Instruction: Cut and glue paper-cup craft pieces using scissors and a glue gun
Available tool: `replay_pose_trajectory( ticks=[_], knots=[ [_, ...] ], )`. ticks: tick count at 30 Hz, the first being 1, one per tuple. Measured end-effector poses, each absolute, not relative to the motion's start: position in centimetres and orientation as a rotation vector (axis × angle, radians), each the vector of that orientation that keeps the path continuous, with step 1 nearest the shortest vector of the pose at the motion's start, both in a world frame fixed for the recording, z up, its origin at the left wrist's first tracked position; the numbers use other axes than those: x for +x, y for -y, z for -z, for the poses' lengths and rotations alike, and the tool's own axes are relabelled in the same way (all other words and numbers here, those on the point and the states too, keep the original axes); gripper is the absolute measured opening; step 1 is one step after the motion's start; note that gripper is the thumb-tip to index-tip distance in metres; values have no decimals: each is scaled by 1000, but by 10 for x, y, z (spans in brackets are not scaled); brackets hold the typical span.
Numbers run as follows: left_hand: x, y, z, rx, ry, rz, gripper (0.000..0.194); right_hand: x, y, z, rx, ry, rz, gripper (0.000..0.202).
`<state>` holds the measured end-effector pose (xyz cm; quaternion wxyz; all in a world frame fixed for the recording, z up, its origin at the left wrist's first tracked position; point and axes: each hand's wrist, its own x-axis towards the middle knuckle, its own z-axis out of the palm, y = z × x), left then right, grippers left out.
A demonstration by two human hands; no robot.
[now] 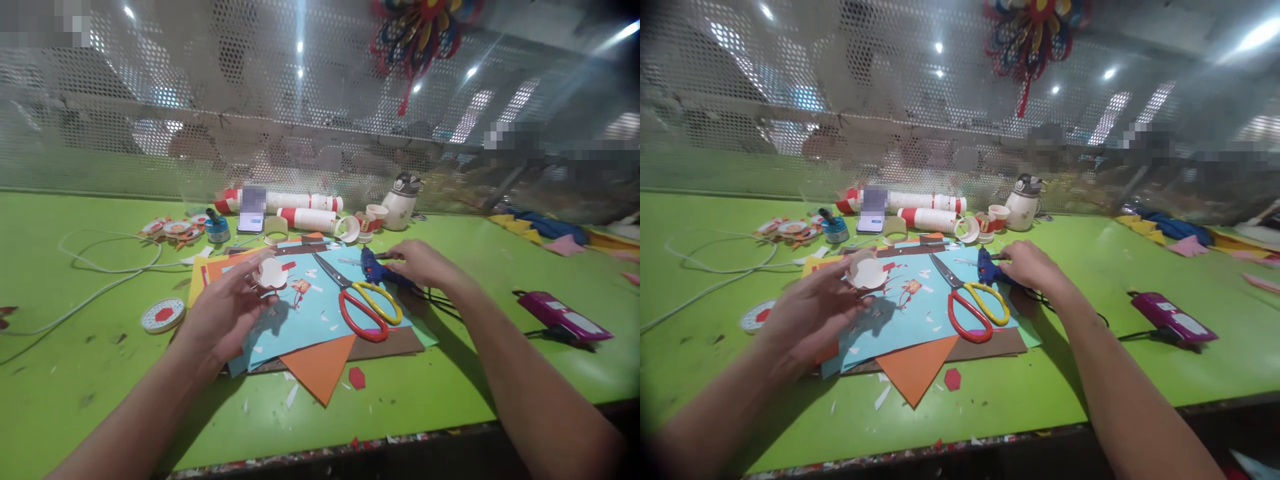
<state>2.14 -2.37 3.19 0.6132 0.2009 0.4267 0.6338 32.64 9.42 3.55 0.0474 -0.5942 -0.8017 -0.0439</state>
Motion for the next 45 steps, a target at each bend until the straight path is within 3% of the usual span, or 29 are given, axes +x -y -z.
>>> replay_pose_trajectory(
  ticks=[14, 27, 36, 45],
  knots=[
    [20, 22, -25, 513, -1029, -1425, 26, 332, -99, -5, -1841, 2658, 201, 39],
    [24, 28, -42, 452, -1141, -1400, 28, 335, -99, 4, -1797, 2498, 25, 36],
    [24, 27, -39, 417, -1053, -1429, 26, 351, -90, -18, -1684, 2020, -411, 41],
    [26, 21, -20, 505, -901, -1375, 20, 324, -41, -37, -1076, 1761, -1200, 34]
  ],
)
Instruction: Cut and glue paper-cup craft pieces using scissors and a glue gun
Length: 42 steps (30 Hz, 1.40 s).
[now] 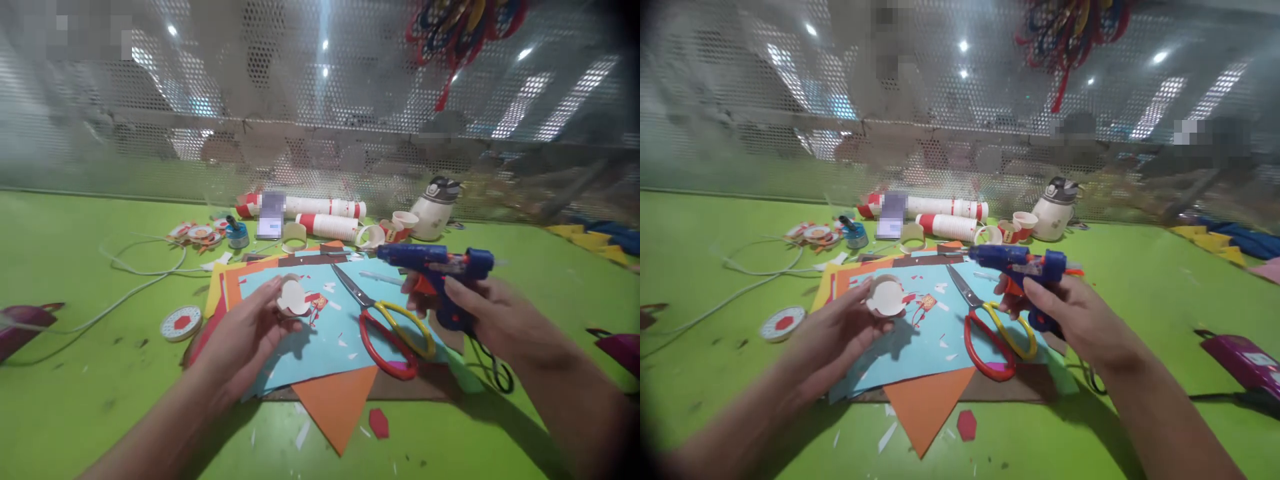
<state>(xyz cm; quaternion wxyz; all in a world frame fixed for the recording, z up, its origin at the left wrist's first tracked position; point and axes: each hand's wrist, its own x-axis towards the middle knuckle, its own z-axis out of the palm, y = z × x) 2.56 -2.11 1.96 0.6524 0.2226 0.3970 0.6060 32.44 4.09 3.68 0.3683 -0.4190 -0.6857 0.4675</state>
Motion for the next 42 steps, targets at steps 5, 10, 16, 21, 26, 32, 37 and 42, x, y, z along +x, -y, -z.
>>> replay_pose_trajectory(
  ticks=[5, 10, 16, 21, 26, 32, 37, 42],
  knots=[
    [25, 20, -16, 509, -841, -1364, 14, 290, -8, -60, -1123, 2101, -1043, 40],
    [27, 24, -18, 577, -811, -1349, 18, 259, 5, -79, -1085, 2378, -777, 34],
    [27, 23, -17, 587, -786, -1375, 20, 248, 1, -75, -1167, 2414, -697, 37],
    [30, 26, -18, 634, -777, -1379, 22, 245, 1, -68, -1204, 2400, -705, 41],
    [31, 29, -22, 666, -810, -1391, 23, 242, 1, -67, -1192, 2407, -664, 38],
    [29, 29, -23, 655, -824, -1370, 24, 240, 3, -65, -1185, 2425, -675, 38],
    [29, 28, -20, 664, -814, -1361, 24, 239, 3, -64, -1182, 2423, -635, 37],
    [29, 27, -18, 679, -793, -1372, 25, 240, 2, -62, -1182, 2411, -597, 37]
  ],
)
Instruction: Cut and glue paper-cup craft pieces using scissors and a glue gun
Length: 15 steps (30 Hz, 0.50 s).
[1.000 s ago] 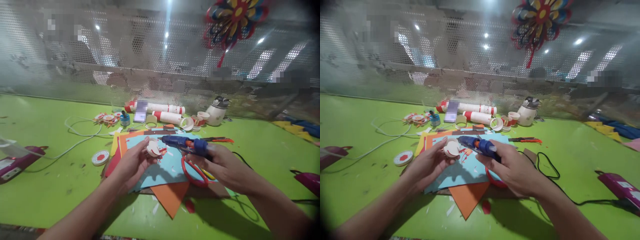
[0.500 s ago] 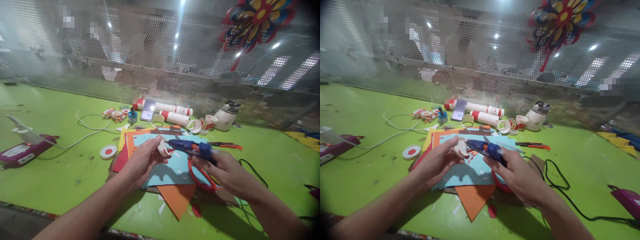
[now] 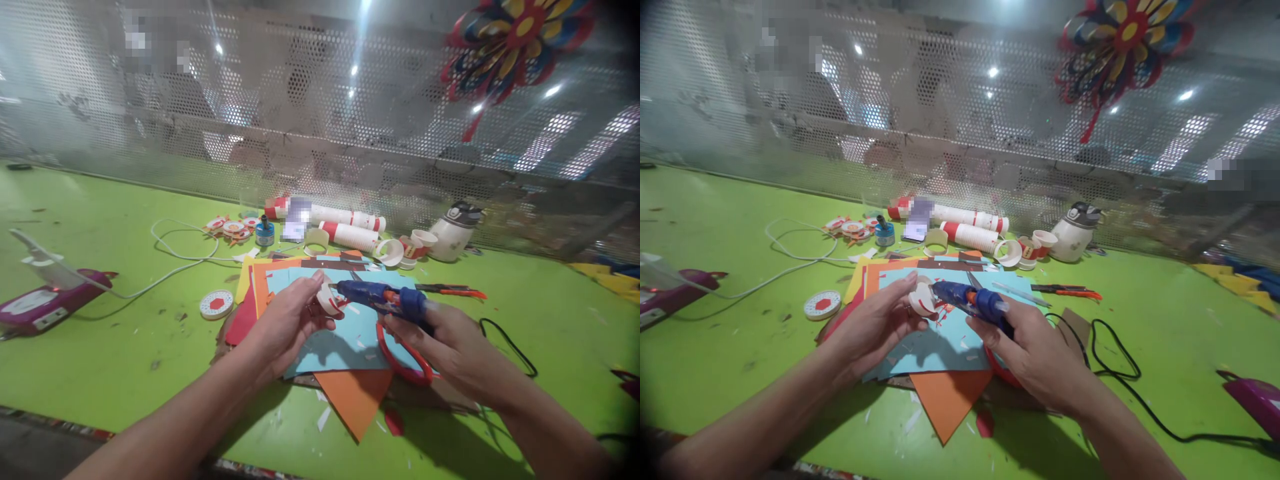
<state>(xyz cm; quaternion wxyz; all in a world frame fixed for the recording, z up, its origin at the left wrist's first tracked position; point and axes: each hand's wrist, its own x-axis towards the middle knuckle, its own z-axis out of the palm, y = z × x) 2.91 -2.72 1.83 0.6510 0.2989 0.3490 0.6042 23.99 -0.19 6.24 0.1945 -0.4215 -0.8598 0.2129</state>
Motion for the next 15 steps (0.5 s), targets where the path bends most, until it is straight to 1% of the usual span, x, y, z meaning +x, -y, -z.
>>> replay_pose_trajectory(
  ticks=[15],
  knots=[
    [29, 29, -21, 659, -782, -1362, 24, 237, 6, -61, -1163, 2365, -562, 31]
  ],
)
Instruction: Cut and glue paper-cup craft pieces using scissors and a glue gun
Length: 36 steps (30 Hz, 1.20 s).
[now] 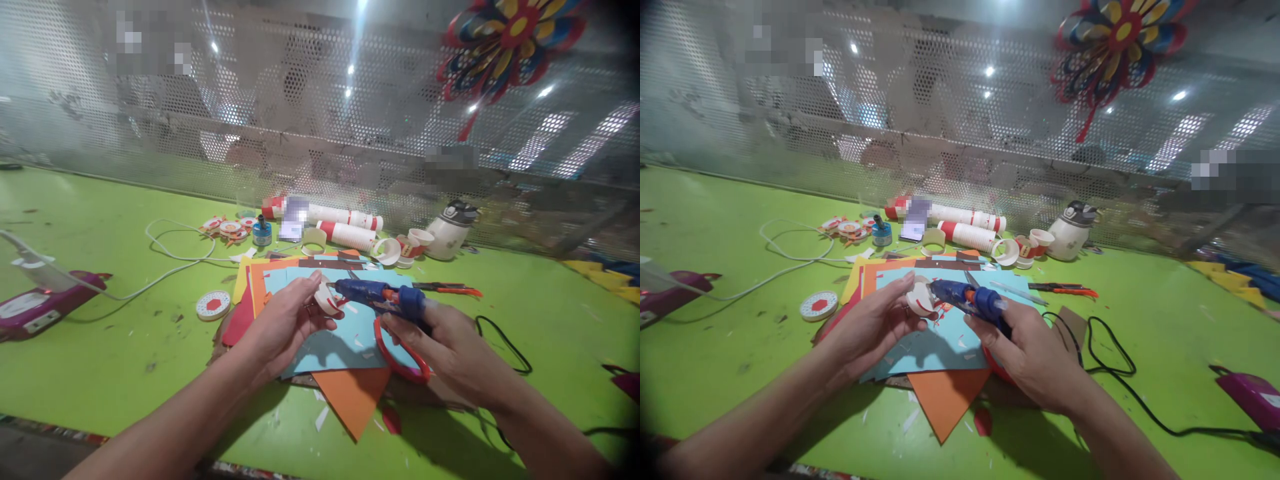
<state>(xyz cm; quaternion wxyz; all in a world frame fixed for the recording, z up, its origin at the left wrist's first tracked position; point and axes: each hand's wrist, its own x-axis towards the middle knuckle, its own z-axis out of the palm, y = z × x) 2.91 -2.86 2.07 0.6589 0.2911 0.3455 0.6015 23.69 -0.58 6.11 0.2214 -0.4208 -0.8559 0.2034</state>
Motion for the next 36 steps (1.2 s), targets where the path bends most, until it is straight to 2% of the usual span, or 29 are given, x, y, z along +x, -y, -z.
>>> replay_pose_trajectory(
  ticks=[6, 22, 30, 36],
  knots=[
    [29, 28, -21, 673, -778, -1336, 24, 236, 7, -60, -1146, 2358, -498, 31],
    [28, 29, -21, 638, -785, -1348, 18, 245, 6, -55, -1169, 2303, -668, 37],
    [29, 29, -21, 660, -780, -1340, 21, 236, 10, -58, -1148, 2380, -353, 33],
    [29, 29, -21, 661, -788, -1340, 19, 239, 9, -53, -1106, 2346, -399, 27]
  ],
)
